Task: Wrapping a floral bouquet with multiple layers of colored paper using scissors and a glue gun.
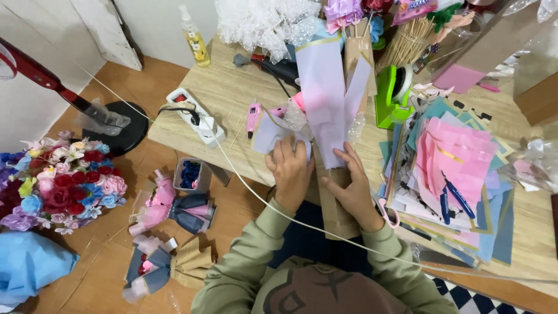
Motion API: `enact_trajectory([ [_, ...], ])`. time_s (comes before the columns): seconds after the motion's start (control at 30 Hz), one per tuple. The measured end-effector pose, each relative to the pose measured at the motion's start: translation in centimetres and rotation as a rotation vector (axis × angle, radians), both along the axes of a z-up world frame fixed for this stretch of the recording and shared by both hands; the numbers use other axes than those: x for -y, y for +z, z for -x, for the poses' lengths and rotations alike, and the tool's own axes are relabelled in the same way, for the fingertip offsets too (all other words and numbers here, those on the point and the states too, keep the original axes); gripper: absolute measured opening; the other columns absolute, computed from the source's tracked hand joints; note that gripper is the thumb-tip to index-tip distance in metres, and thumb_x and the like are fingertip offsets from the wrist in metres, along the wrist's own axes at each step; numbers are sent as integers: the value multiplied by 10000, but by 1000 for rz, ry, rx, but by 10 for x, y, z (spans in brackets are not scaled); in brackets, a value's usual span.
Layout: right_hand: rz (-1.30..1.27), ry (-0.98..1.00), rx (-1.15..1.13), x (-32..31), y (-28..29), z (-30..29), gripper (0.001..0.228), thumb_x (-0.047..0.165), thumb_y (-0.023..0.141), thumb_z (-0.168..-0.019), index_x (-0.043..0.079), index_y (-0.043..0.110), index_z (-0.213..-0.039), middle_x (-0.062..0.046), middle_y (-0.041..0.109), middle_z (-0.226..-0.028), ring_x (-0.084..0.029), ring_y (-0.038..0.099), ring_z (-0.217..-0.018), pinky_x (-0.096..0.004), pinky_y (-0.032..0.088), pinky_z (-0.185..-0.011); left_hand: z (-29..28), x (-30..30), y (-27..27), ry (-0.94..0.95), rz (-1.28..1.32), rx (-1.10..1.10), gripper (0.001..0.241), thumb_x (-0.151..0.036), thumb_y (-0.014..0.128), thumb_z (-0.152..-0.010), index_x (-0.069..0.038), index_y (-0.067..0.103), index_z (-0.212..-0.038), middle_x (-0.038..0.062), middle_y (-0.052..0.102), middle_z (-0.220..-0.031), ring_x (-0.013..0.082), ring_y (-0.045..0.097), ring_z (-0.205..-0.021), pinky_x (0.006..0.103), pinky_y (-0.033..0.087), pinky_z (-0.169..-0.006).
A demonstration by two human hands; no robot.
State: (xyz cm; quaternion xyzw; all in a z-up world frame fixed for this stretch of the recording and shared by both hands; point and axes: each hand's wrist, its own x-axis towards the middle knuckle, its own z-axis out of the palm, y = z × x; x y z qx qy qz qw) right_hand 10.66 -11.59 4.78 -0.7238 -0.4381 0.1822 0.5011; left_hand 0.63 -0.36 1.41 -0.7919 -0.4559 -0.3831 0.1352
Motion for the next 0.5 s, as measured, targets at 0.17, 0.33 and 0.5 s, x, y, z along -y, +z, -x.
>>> enact_trajectory([
  [0.17, -34, -41, 14, 6, -2, -5, 696, 233, 798, -798, 188, 554, -1448, -167, 311, -1651, -446, 293, -1497, -572, 230, -1216, 2, -2, 1, -188, -69, 192, 106, -229, 625, -905, -157, 568, -853, 80, 634, -1247, 277, 589, -1119, 488, 274, -951],
  [0.33, -25, -68, 18, 9, 1, -8, 695, 240, 797, -802, 197, 558, -1453, -165, 308, -1652, -438, 292, -1498, -548, 241, -1222, 14, 1, 12, -377, 322, 343, 77, -169, 715, -866, -123, 665, -828, 61, 652, -1251, 279, 603, -1134, 476, 328, -956],
  [0.5, -20, -60, 16, 8, 1, -8, 706, 236, 790, -783, 205, 559, -1449, -155, 291, -1661, -427, 296, -1500, -541, 248, -1227, 26, -14, 11, -612, 632, 749, 74, -123, 702, -907, -78, 693, -849, 169, 695, -1199, 429, 667, -1090, 503, 458, -934],
])
